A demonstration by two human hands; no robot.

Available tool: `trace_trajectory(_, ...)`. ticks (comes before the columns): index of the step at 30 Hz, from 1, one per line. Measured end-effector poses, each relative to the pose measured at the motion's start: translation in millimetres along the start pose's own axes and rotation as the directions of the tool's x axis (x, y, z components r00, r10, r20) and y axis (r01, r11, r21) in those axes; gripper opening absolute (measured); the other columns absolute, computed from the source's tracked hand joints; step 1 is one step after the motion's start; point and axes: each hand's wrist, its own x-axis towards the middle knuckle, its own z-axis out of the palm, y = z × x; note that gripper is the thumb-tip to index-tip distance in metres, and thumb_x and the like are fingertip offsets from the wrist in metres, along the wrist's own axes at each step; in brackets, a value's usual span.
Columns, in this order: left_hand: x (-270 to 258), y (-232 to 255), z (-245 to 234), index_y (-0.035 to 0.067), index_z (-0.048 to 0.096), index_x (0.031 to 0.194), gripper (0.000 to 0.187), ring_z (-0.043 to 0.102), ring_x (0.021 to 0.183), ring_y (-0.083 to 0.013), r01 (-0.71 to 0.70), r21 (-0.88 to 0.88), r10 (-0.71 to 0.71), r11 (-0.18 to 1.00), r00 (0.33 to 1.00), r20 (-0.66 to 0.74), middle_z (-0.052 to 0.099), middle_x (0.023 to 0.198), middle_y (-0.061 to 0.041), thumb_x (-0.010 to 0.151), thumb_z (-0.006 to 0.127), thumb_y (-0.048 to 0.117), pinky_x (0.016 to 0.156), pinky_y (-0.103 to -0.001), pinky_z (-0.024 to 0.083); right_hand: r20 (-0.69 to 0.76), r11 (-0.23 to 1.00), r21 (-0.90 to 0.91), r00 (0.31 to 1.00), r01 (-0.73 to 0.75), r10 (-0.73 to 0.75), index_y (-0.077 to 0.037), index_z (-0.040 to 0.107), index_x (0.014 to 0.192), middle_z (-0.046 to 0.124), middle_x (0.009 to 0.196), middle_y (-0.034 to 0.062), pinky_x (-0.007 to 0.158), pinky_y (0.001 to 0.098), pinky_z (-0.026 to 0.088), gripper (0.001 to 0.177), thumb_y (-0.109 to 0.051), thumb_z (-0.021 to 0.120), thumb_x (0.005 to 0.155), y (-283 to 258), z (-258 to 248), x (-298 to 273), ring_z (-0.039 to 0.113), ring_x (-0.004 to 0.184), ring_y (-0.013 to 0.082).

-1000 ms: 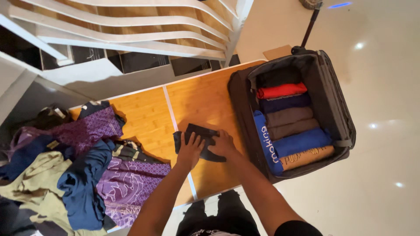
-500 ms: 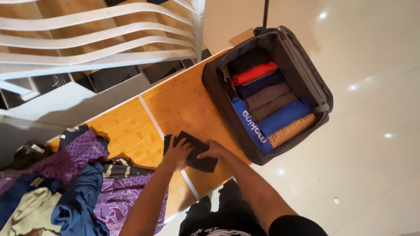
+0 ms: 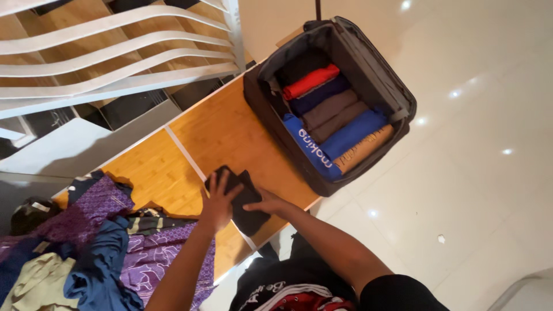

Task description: The person folds pairs of trousers and shirts and packs them into a suitcase.

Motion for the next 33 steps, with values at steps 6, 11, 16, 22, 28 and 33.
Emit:
trace_trajectory(6, 58, 46, -19, 0.000, 0.016, 0.164, 0.080, 0.018, 0.158, -0.0463, -0.310, -0.579, -0.128, 0.754, 0.796, -0.592, 0.020, 0.169, -0.033, 0.094, 0.055, -0.001, 0.128, -0.052, 0.017, -0.200, 0.966, 0.259, 0.977, -0.024, 0.078, -0.008, 0.039, 0.150, 0.061, 0.136, 0.0127, 0.097, 0.0372, 0.056, 0.079, -0.027, 0.078, 0.084, -88, -22, -49, 0.064, 0.120, 0.0215)
trace_trajectory(11, 118, 134, -86, 0.002, 0.018, 0.161, 0.100, 0.045, 0.146, -0.0346, -0.364, -0.828, -0.028, 0.427, 0.910, -0.414, 0.041, 0.157, -0.025, 0.085, 0.080, 0.023, 0.119, -0.040, 0.037, -0.434, 0.912, 0.257, 0.881, 0.320, -0.187, -0.007, 0.038, 0.151, 0.057, 0.139, 0.0143, 0.101, 0.0336, 0.053, 0.075, -0.022, 0.077, 0.088, -121, -71, -79, 0.061, 0.122, 0.0202)
trace_trajectory(16, 228, 188, -102, 0.011, 0.019, 0.162, 0.112, 0.054, 0.136, -0.0316, -0.266, -0.802, 0.179, 0.535, 0.963, -0.200, 0.051, 0.149, -0.022, 0.071, 0.085, 0.022, 0.112, -0.037, 0.044, -0.692, 0.937, 0.220, 0.720, 0.271, -0.046, -0.009, 0.041, 0.141, 0.061, 0.132, 0.0133, 0.089, 0.0345, 0.056, 0.059, -0.031, 0.068, 0.093, -119, -146, -77, 0.064, 0.114, 0.0234)
trace_trajectory(22, 357, 223, -31, 0.013, 0.031, 0.160, 0.104, 0.058, 0.135, -0.0289, -0.279, -0.769, 0.402, 0.575, 0.915, -0.031, 0.059, 0.146, -0.019, 0.070, 0.083, 0.018, 0.112, -0.035, 0.045, -0.764, 0.950, 0.253, 0.641, 0.185, 0.079, -0.006, 0.036, 0.144, 0.060, 0.135, 0.0168, 0.081, 0.0375, 0.062, 0.062, -0.034, 0.065, 0.096, -58, -232, -35, 0.066, 0.115, 0.0287)
trace_trajectory(28, 399, 243, -17, 0.019, 0.035, 0.161, 0.104, 0.060, 0.132, -0.0296, -0.210, -0.611, 0.379, 0.764, 0.911, 0.162, 0.063, 0.143, -0.018, 0.068, 0.082, 0.021, 0.111, -0.036, 0.047, -0.534, 0.917, 0.400, 0.813, 0.001, 0.232, -0.011, 0.022, 0.151, 0.042, 0.149, 0.0169, 0.086, 0.0408, 0.063, 0.074, -0.006, 0.065, 0.091, -14, -295, -22, 0.071, 0.109, 0.0348)
trace_trajectory(33, 390, 253, -21, 0.019, 0.027, 0.160, 0.110, 0.053, 0.136, -0.0356, -0.338, -0.507, 0.438, 0.793, 0.895, 0.089, 0.046, 0.155, -0.020, 0.067, 0.085, 0.024, 0.106, -0.041, 0.049, -0.601, 0.816, -0.576, 0.706, -0.057, -0.375, -0.012, 0.069, 0.135, 0.074, 0.128, 0.0139, 0.096, 0.0407, 0.061, 0.034, -0.009, 0.060, 0.102, -68, -311, -77, 0.077, 0.112, 0.0290)
